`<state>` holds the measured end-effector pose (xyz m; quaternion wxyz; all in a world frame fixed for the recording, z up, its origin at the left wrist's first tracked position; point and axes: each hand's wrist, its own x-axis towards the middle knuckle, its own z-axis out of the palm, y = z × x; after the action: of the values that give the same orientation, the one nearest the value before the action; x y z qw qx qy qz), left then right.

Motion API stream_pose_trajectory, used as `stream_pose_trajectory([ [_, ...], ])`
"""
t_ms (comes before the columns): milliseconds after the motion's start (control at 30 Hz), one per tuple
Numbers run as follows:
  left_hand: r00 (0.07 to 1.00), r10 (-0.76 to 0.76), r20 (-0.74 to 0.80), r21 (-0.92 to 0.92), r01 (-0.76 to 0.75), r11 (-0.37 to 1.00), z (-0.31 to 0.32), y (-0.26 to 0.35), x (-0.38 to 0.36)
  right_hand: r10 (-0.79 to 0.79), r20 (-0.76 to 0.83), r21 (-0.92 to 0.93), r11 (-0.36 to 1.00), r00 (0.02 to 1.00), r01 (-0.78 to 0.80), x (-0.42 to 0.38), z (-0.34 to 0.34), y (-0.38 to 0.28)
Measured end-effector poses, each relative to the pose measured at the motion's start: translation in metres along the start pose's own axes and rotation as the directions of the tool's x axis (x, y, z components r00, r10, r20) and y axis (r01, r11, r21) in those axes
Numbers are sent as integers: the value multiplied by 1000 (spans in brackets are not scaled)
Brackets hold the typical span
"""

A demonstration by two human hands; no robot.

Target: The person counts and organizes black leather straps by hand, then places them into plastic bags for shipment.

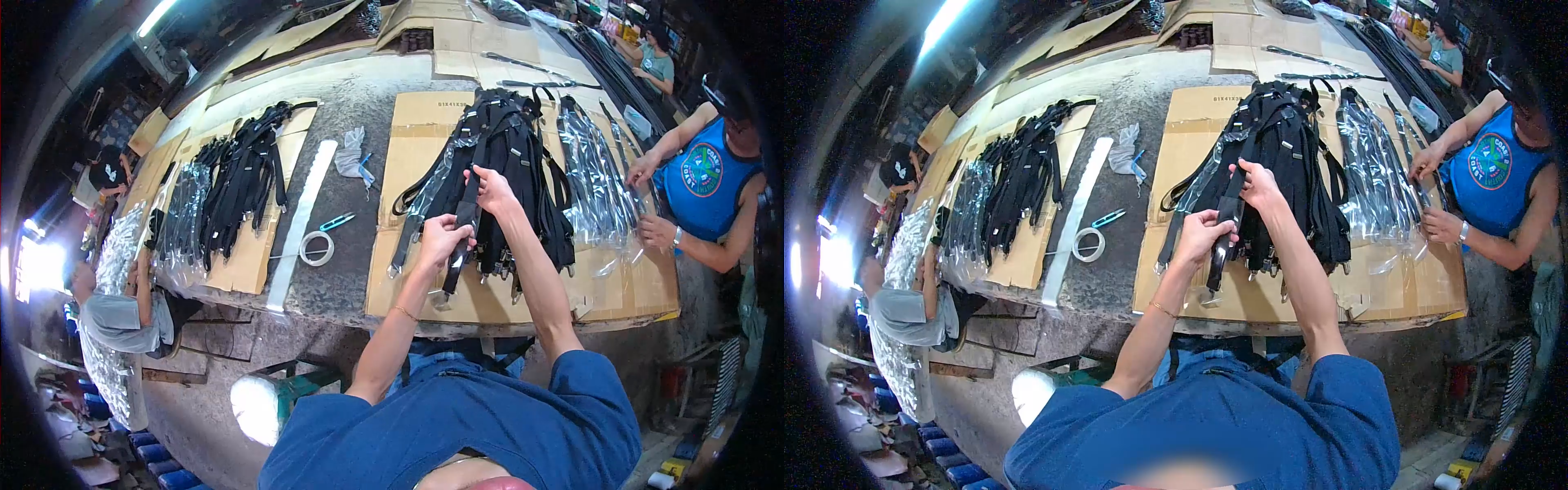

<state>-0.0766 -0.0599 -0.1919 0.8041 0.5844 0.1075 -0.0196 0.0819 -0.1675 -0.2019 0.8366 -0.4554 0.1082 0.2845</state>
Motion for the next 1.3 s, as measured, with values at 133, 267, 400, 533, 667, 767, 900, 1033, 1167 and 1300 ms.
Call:
stream_pose_trajectory([
  [133, 999, 21, -27, 68, -19, 997, -4, 0, 3, -58, -13, -142, 988, 998, 56, -8, 9, -8],
  [267, 1000, 4, -19, 115, -2, 993, -4, 0, 31, -137, 68, -219, 964, 988, 149, -21, 15, -17],
  [400, 996, 83, 23, 136, -85, 987, 5, 19, 53, -99, 138, -191, 974, 985, 125, -9, 4, -20],
  [533, 995, 50, 86, 174, -64, 983, 17, 29, 53, -119, 269, -95, 984, 956, 149, 10, -11, -23],
  [667, 994, 91, 57, 81, -96, 992, 20, 17, 71, 82, 284, -136, 990, 955, -44, -6, -11, -26],
  [767, 992, 112, 58, 41, -115, 993, 16, 11, 94, 92, 324, 42, 993, 941, -112, -11, -8, -28],
  [900, 994, 90, 56, 55, -93, 994, 28, 33, 79, 17, 352, 13, 1000, 936, -23, -6, -7, -40],
  [1033, 996, 82, 44, 97, -86, 992, 31, 34, 70, 30, 306, -60, 998, 951, -12, 30, -18, -53],
  [1167, 988, 91, 121, 45, -97, 994, 30, 37, 76, -90, 332, -72, 990, 939, 121, 16, -5, -51],
  [1300, 984, 120, 131, -80, -110, 991, 31, 41, 89, -77, 459, 2, 996, 885, 85, -13, -14, -46],
])
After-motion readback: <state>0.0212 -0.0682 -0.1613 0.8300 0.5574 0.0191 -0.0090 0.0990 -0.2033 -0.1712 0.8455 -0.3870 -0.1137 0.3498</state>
